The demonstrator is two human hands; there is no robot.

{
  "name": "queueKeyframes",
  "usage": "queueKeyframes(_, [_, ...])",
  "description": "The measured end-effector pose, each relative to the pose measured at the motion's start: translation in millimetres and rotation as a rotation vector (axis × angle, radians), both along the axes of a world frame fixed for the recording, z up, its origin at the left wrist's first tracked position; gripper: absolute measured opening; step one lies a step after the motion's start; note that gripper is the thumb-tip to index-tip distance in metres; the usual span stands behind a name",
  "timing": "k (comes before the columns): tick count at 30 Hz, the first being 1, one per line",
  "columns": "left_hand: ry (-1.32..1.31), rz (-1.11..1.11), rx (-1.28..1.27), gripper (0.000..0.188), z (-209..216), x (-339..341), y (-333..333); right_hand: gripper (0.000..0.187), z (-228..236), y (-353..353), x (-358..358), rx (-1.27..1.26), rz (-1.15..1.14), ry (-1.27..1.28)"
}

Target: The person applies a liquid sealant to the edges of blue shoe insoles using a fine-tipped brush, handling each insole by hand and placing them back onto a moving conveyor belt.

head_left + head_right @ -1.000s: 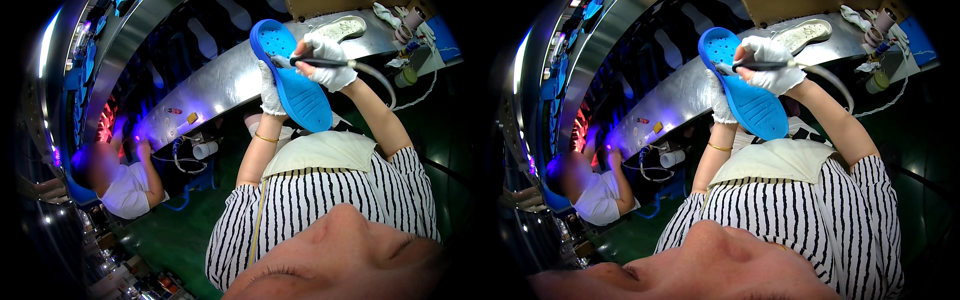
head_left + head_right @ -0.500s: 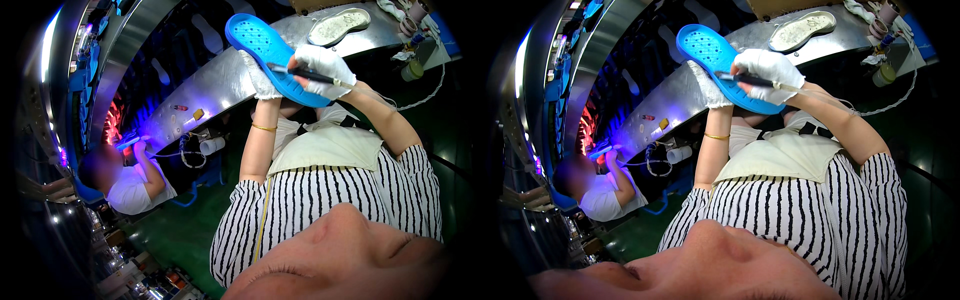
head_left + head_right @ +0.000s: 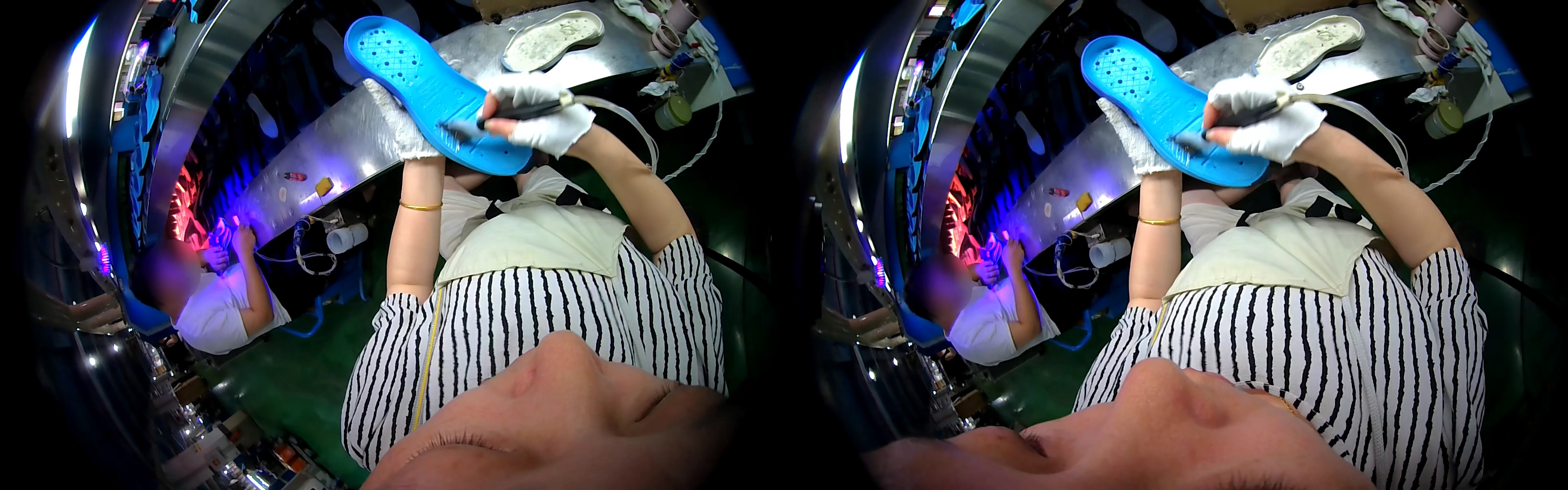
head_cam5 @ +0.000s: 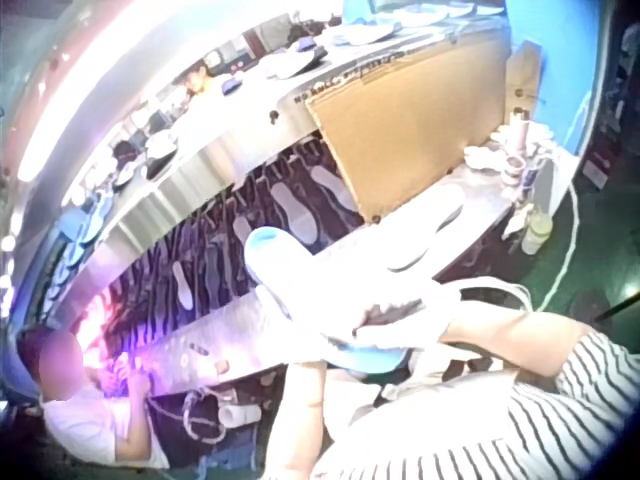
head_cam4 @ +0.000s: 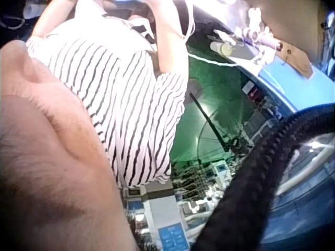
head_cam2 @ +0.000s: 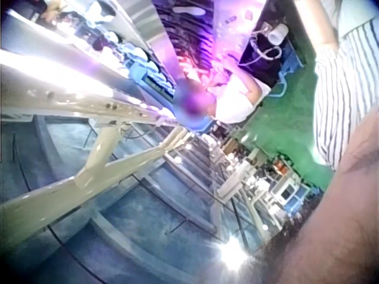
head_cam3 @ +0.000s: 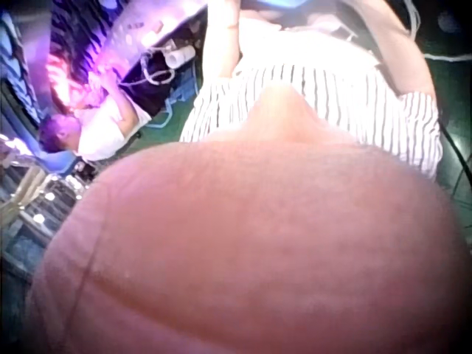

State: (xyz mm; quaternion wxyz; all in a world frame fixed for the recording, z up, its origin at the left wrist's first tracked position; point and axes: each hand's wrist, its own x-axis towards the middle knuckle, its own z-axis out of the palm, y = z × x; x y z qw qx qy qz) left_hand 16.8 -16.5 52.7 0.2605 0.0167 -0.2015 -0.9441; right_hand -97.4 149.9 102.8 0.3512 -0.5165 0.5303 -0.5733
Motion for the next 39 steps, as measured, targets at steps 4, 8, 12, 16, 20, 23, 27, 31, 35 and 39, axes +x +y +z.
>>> queueKeyframes(4, [0.095, -0.104, 0.229, 0.087, 23, 3, 32, 0.011, -2, -8, -30, 0.009, -0.144, -0.069])
queueKeyframes(8, [0.236, -0.181, 0.03, 0.087, 6, 2, 53, 0.012, -4, -5, -40, -0.09, -0.244, 0.032])
queueKeyframes(12, [-0.106, 0.038, -0.13, 0.081, 10, -7, 48, 0.013, -4, 4, -20, -0.071, -0.206, -0.08])
queueKeyframes(16, [-0.037, 0.086, -0.136, 0.081, 10, -15, 31, 0.01, 2, 8, 6, -0.143, -0.088, 0.102])
queueKeyframes(20, [0.111, 0.123, -0.29, 0.09, 18, -19, 24, 0.012, -7, 4, -5, -0.099, -0.232, -0.087])
queueKeyframes(23, [0.08, 0.176, -0.341, 0.093, 27, -24, 29, 0.013, -11, 5, 5, -0.248, -0.278, 0.14])
queueKeyframes(27, [0.097, 0.232, -0.378, 0.091, 37, -21, 29, 0.012, 3, 4, 29, -0.12, -0.097, -0.016])
queueKeyframes(31, [0.138, 0.172, -0.364, 0.089, 31, -22, 21, 0.009, 4, 2, 9, -0.035, -0.132, -0.31])
queueKeyframes(35, [0.172, 0.129, -0.347, 0.086, 33, -18, 12, 0.014, -7, 2, 7, -0.274, -0.055, 0.138])
queueKeyframes(39, [0.181, 0.113, -0.384, 0.085, 44, -18, 17, 0.014, 5, 4, -1, 0.046, 0.086, -0.173])
